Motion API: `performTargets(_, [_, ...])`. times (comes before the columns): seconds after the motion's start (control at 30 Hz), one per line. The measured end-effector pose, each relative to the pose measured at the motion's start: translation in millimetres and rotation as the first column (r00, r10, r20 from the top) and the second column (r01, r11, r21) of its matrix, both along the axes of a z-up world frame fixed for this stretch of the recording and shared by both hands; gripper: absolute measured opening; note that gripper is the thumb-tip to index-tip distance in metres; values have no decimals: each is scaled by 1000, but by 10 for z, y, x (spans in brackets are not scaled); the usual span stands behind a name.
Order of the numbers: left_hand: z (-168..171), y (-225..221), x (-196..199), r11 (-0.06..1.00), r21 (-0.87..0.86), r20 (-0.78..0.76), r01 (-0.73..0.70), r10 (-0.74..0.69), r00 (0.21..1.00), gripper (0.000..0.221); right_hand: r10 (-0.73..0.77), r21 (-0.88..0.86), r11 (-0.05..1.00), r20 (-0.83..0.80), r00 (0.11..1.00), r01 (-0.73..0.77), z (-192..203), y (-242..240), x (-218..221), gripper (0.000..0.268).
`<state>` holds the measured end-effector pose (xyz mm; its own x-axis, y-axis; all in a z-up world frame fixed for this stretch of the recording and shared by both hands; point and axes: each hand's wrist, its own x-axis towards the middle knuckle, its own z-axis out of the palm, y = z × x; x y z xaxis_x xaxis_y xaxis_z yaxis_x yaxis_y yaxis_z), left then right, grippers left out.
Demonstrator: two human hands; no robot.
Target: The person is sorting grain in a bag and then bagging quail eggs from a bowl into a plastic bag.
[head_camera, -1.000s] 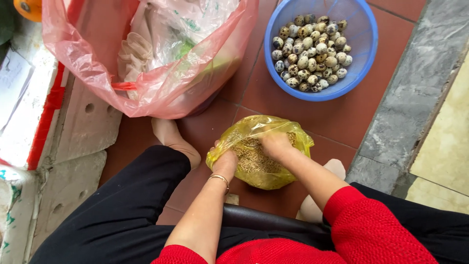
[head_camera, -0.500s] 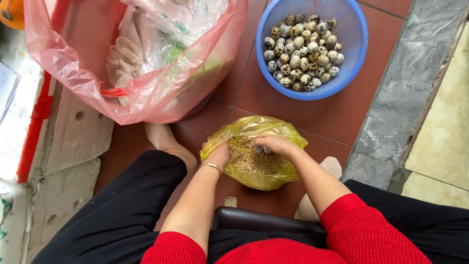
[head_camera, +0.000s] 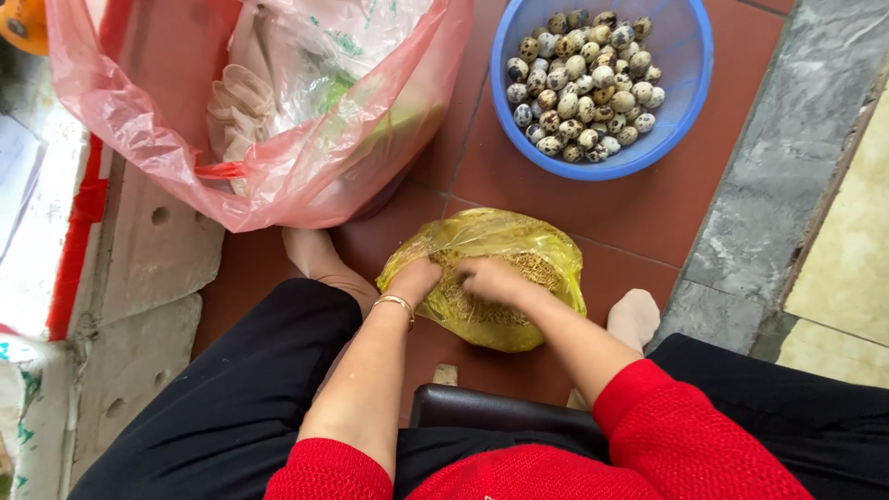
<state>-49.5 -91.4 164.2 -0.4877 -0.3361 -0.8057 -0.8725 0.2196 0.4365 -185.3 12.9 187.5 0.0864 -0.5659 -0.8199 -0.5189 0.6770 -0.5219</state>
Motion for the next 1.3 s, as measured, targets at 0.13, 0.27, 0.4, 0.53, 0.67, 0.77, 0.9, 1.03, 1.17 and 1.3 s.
performTargets(0.13, [-239,15,85,1000,-19,50,15,-14,999,54,304,186,949,-332,893,-254,286,3,-262,45])
performTargets(0.27, [-646,67,148,997,-74,51,31,-27,998,50,-150,-4,988,-176,973,152,630,-44,-147,43])
performTargets(0.4, [-320,87,272,973,-179,104,145,-128,986,42,97,-48,993,-122,988,-103,123,-16,97,49])
performTargets(0.53, [-316,89,398,988,-113,141,105,-88,986,45,41,-25,999,-209,977,-47,-100,15,199,42])
performTargets(0.67, [-362,147,370,999,-18,161,30,-27,987,50,-13,-100,995,-272,962,-15,-63,93,98,33])
performTargets(0.77, [-385,171,383,999,43,183,-31,23,983,53,144,-96,980,-239,960,-171,24,169,144,44])
performTargets(0.9, [-408,168,397,991,99,220,-90,67,973,56,60,-148,984,-265,962,-102,-42,164,278,43])
performTargets(1.03, [-495,184,380,998,-45,215,-53,61,975,51,25,-185,979,-299,954,-84,-67,171,312,41])
performTargets(1.17, [-766,308,487,983,-178,235,42,0,972,44,-28,-255,964,-356,934,-68,-423,284,352,43])
performTargets(1.3, [-587,215,435,991,-133,234,10,22,972,46,26,-239,963,-378,925,-125,-383,216,350,42])
